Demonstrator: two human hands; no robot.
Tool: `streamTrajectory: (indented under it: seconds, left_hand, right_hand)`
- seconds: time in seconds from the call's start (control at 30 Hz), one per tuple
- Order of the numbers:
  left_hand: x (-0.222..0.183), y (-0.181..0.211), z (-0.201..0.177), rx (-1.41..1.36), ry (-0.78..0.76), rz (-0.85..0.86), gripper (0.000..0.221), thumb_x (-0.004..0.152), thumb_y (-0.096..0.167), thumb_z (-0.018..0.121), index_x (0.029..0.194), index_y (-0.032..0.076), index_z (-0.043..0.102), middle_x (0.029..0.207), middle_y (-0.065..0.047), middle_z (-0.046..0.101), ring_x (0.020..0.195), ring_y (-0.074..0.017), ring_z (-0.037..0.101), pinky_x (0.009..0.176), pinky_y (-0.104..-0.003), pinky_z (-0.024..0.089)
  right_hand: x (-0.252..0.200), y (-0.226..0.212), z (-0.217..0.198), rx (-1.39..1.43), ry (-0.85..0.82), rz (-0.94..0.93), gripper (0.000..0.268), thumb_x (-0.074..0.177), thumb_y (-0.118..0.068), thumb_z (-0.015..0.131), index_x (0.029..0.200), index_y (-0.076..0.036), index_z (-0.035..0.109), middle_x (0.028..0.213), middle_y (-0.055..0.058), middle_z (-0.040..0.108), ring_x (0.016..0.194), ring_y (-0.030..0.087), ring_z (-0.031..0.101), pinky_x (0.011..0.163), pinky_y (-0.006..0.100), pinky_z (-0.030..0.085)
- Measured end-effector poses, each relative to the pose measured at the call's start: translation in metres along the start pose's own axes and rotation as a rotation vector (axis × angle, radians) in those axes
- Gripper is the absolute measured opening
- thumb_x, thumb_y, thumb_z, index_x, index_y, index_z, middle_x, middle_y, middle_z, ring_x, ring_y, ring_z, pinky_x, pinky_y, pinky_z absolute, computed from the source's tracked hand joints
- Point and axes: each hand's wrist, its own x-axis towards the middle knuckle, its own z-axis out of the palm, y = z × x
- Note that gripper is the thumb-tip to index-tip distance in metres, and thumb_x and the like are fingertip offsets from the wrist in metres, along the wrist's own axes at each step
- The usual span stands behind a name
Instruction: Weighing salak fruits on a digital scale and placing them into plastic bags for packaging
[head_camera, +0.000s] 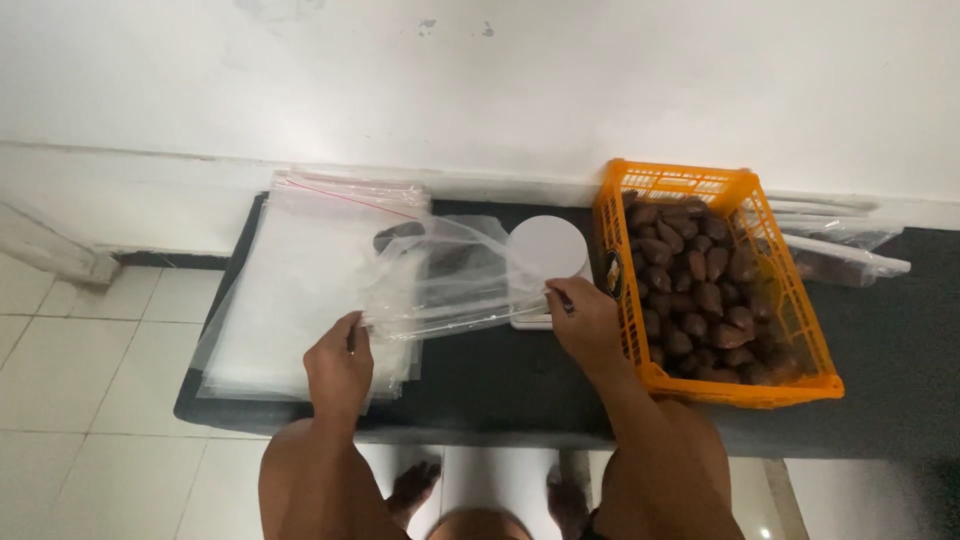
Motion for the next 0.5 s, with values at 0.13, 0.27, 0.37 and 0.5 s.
streamTrajectory:
  seconds: [0.13, 0.27, 0.37, 0.5]
  left_hand:
    - [-0.007, 0.015, -0.013, -0.16, -0.079, 0.029, 0.028, 0.102, -0.002, 0.054, 0.126, -0.008, 0.067, 0.096, -0.034, 0.072, 0.092, -0.0495, 0.071, 0.071, -0.061, 0.066]
    - [-0.011, 0.01, -0.013, -0.339, -0.082, -0.101, 0.032, 0.096, -0.003, 0.065, 0.128, -0.001, 0.069, 0.105, -0.03, 0.074, 0.103, -0.0441, 0.071, 0.085, -0.056, 0.06]
    - [-0.008, -0.002, -0.009, -0.6, -0.092, -0.252, 0.029, 0.093, -0.001, 0.072, 0.122, 0.004, 0.07, 0.108, -0.02, 0.075, 0.108, -0.0311, 0.071, 0.094, -0.048, 0.057]
    - [-0.01, 0.005, -0.011, -1.095, -0.211, -0.403, 0.037, 0.088, -0.001, 0.074, 0.121, 0.002, 0.056, 0.112, -0.024, 0.069, 0.113, -0.0374, 0.07, 0.102, -0.05, 0.054]
  right_hand:
    - [0.003, -0.01, -0.005, 0.018, -0.005, -0.023, 0.013, 0.088, 0.007, 0.073, 0.098, -0.001, 0.077, 0.081, 0.016, 0.072, 0.072, 0.032, 0.074, 0.057, 0.038, 0.061]
    - [-0.006, 0.011, 0.0, 0.157, -0.049, 0.23, 0.017, 0.088, 0.002, 0.076, 0.103, -0.005, 0.079, 0.084, 0.014, 0.075, 0.076, 0.028, 0.075, 0.061, 0.036, 0.061]
    - [-0.003, 0.009, -0.008, 0.409, -0.114, 0.48, 0.018, 0.088, -0.001, 0.075, 0.105, -0.004, 0.076, 0.088, 0.016, 0.075, 0.079, 0.022, 0.071, 0.069, 0.036, 0.06]
    - [0.001, 0.008, -0.012, 0.789, -0.21, 0.738, 0.027, 0.088, -0.006, 0.08, 0.111, 0.003, 0.068, 0.096, 0.018, 0.074, 0.086, 0.021, 0.071, 0.08, 0.037, 0.06]
